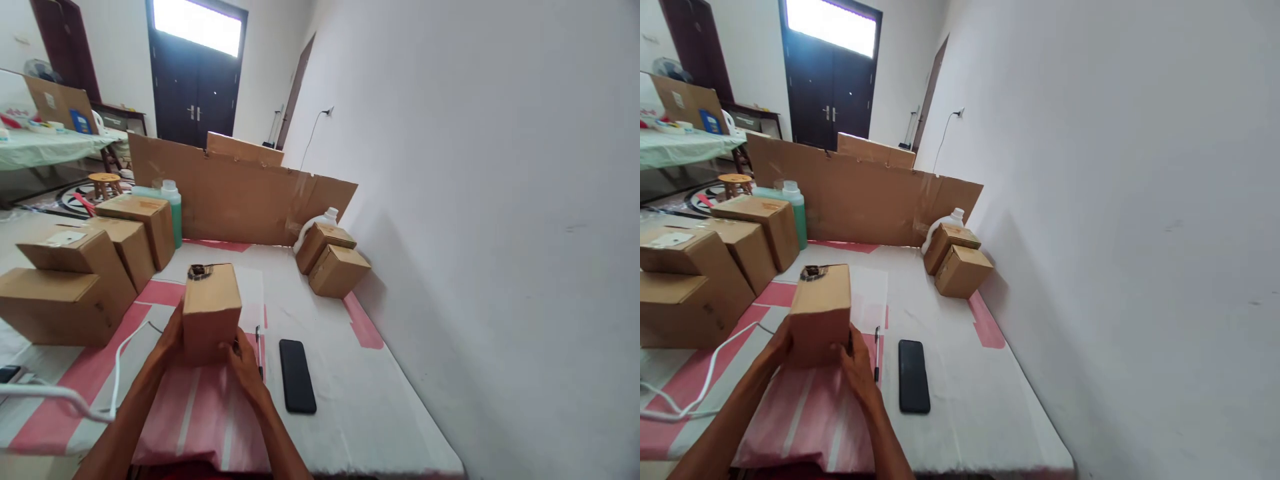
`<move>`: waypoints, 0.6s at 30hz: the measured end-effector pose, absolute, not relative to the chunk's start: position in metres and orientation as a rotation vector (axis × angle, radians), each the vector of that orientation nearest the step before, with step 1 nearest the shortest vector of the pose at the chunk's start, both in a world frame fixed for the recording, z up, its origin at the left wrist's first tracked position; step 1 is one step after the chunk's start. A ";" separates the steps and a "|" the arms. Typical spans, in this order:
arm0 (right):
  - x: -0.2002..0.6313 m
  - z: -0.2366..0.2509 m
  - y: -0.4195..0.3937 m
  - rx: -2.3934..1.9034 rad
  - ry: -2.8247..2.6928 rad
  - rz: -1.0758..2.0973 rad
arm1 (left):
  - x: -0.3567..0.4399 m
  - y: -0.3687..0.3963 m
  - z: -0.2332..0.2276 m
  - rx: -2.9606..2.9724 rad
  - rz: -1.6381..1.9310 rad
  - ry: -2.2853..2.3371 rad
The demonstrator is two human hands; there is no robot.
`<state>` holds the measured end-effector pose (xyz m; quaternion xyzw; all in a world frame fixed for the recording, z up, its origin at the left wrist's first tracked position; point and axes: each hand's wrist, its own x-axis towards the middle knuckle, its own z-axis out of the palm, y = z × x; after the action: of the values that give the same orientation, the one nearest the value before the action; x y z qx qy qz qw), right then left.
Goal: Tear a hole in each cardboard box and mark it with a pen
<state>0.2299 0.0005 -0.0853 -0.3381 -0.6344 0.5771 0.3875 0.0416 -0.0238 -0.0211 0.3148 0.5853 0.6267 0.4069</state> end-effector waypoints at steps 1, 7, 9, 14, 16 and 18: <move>0.232 -0.083 0.001 -0.870 -1.566 1.508 | 0.039 -0.029 -0.024 0.816 1.572 1.508; 0.258 -0.036 0.009 -1.031 -1.409 1.388 | 0.031 -0.062 -0.003 1.070 1.525 1.690; 0.262 -0.015 0.010 -1.049 -1.388 1.424 | 0.033 -0.072 0.015 1.248 1.490 1.778; 0.266 0.017 0.007 -0.967 -1.422 1.679 | 0.035 -0.080 0.051 1.283 1.440 1.881; 0.266 0.015 0.008 -0.971 -1.403 1.739 | 0.034 -0.075 0.050 1.205 1.424 1.894; 0.265 0.004 0.010 -0.997 -1.410 1.733 | 0.032 -0.068 0.039 1.136 1.431 1.872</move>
<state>0.2646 0.0101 0.0044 -0.3831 -0.5420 0.6660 0.3405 0.0325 -0.0677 0.0391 0.4195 0.6910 0.5281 0.2600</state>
